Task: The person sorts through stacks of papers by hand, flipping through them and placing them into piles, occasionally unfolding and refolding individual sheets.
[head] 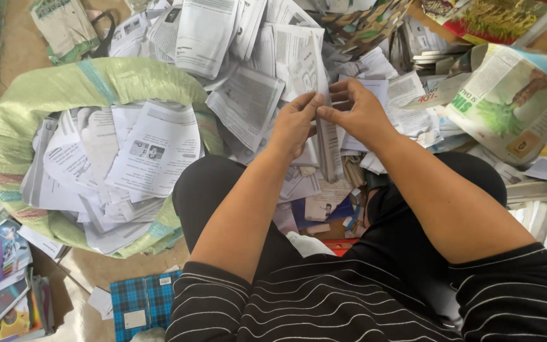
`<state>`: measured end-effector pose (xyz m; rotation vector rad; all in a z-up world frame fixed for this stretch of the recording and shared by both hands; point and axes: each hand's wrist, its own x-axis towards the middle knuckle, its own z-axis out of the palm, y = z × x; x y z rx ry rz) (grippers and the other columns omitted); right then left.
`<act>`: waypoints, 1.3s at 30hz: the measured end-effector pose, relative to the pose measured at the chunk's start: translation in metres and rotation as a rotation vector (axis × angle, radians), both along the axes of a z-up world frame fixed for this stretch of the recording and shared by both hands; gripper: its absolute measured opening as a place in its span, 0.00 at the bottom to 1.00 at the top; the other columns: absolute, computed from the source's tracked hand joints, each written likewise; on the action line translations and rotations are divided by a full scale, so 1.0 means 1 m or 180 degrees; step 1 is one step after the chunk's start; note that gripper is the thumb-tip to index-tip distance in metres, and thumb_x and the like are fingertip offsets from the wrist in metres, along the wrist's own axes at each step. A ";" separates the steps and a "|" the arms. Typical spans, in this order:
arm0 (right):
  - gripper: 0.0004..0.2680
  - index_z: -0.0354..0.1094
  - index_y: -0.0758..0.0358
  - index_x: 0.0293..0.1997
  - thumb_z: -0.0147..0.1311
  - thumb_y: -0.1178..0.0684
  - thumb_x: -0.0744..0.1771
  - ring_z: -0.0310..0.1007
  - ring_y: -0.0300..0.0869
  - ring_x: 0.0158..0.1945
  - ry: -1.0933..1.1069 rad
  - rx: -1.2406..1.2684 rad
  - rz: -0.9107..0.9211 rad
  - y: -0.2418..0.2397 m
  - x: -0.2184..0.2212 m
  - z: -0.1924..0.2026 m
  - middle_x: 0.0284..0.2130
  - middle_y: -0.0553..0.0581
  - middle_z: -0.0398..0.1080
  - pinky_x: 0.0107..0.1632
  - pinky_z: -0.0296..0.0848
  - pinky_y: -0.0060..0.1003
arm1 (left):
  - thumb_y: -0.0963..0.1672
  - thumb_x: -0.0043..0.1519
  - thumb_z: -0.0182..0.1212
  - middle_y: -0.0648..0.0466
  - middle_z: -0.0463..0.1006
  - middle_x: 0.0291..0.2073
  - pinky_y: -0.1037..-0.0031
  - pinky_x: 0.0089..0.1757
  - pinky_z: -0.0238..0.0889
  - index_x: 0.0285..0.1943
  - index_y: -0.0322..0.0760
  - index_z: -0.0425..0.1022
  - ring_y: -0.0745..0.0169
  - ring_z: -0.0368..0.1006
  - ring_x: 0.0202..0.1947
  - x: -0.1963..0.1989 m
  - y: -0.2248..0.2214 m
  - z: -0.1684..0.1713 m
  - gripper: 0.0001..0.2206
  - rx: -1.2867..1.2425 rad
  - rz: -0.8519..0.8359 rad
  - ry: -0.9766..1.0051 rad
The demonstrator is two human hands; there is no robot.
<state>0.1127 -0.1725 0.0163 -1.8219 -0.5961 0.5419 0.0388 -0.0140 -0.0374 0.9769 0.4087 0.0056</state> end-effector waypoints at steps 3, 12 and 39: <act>0.23 0.62 0.69 0.60 0.68 0.49 0.63 0.74 0.45 0.55 0.0215 0.0139 0.0192 0.004 0.002 0.002 0.53 0.62 0.72 0.53 0.77 0.41 | 0.48 0.63 0.65 0.49 0.80 0.47 0.66 0.44 0.73 0.65 0.31 0.72 0.61 0.77 0.46 -0.006 0.008 0.013 0.23 -0.0136 0.0011 0.0098; 0.23 0.61 0.69 0.60 0.69 0.55 0.62 0.74 0.44 0.55 0.0810 0.0494 0.0290 0.004 0.011 -0.001 0.54 0.60 0.71 0.54 0.76 0.39 | 0.48 0.59 0.69 0.49 0.80 0.50 0.64 0.47 0.74 0.64 0.33 0.74 0.60 0.77 0.49 -0.003 0.012 0.015 0.26 -0.0169 -0.0035 0.0208; 0.22 0.62 0.67 0.62 0.67 0.55 0.63 0.74 0.43 0.53 0.1280 0.0614 0.0287 0.000 0.012 0.000 0.54 0.61 0.71 0.53 0.77 0.39 | 0.50 0.60 0.69 0.56 0.81 0.34 0.67 0.41 0.70 0.41 0.39 0.80 0.65 0.75 0.39 -0.006 0.005 0.017 0.13 -0.0253 0.0111 0.0235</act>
